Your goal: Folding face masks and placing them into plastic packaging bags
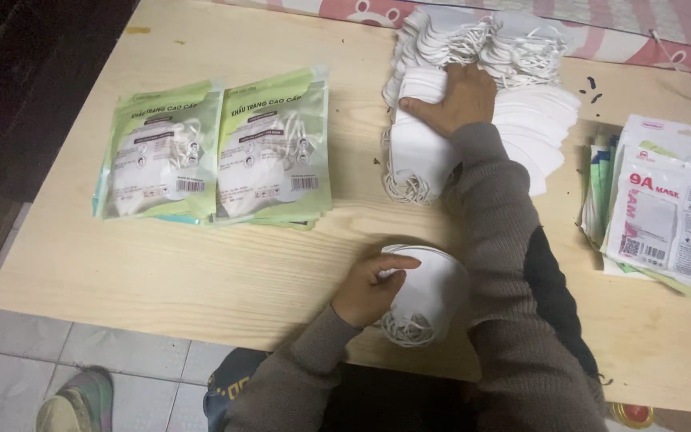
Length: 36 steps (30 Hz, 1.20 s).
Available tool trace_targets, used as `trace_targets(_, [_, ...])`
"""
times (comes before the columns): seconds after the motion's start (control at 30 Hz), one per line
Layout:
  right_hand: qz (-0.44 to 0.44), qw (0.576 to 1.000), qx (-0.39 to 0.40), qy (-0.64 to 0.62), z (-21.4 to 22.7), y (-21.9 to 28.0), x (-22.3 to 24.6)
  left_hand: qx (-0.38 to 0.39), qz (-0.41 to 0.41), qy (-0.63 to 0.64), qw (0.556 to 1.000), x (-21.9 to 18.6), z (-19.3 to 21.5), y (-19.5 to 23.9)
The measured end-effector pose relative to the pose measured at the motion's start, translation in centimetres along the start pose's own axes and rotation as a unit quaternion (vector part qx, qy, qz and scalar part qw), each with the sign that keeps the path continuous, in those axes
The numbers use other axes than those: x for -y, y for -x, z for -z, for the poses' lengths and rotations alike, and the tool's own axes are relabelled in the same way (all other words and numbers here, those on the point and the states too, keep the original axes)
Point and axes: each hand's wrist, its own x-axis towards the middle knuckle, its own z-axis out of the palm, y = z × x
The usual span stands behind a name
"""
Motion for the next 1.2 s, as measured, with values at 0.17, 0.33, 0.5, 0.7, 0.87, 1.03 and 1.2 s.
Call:
trace_targets(0.17, [-0.063, 0.974, 0.219, 0.016, 5.8, 0.9, 4.1, 0.003, -0.044, -0.03, 0.999, 1.5, -0.3, -0.3])
trace_targets(0.33, [0.003, 0.978, 0.201, 0.048, 2.3, 1.2, 1.8, 0.007, -0.018, 0.001, 1.0, 2.3, -0.6, -0.4])
trace_targets(0.5, [0.028, 0.984, 0.157, 0.08, 1.6, 1.2, 2.7, 0.014, 0.008, 0.029, 0.999, 0.9, -0.6, -0.1])
trace_targets(0.7, [0.132, 0.988, -0.045, 0.06, 5.3, -0.5, 1.1, 0.021, -0.03, -0.007, 0.999, 3.0, -0.9, -0.8])
trace_targets(0.87, [0.141, 0.987, -0.031, -0.073, 15.1, 2.2, -2.6, 0.035, -0.016, 0.024, 0.999, 2.4, -0.4, -0.6])
trace_targets(1.03, [-0.059, 0.964, 0.247, -0.078, 17.9, 10.8, -1.7, 0.085, -0.048, 0.024, 0.995, 0.9, 0.4, 0.5])
trace_targets(1.2, [-0.056, 0.953, 0.298, -0.016, 10.7, 14.9, -6.1, 0.082, -0.059, 0.051, 0.994, -0.1, -0.4, 0.9])
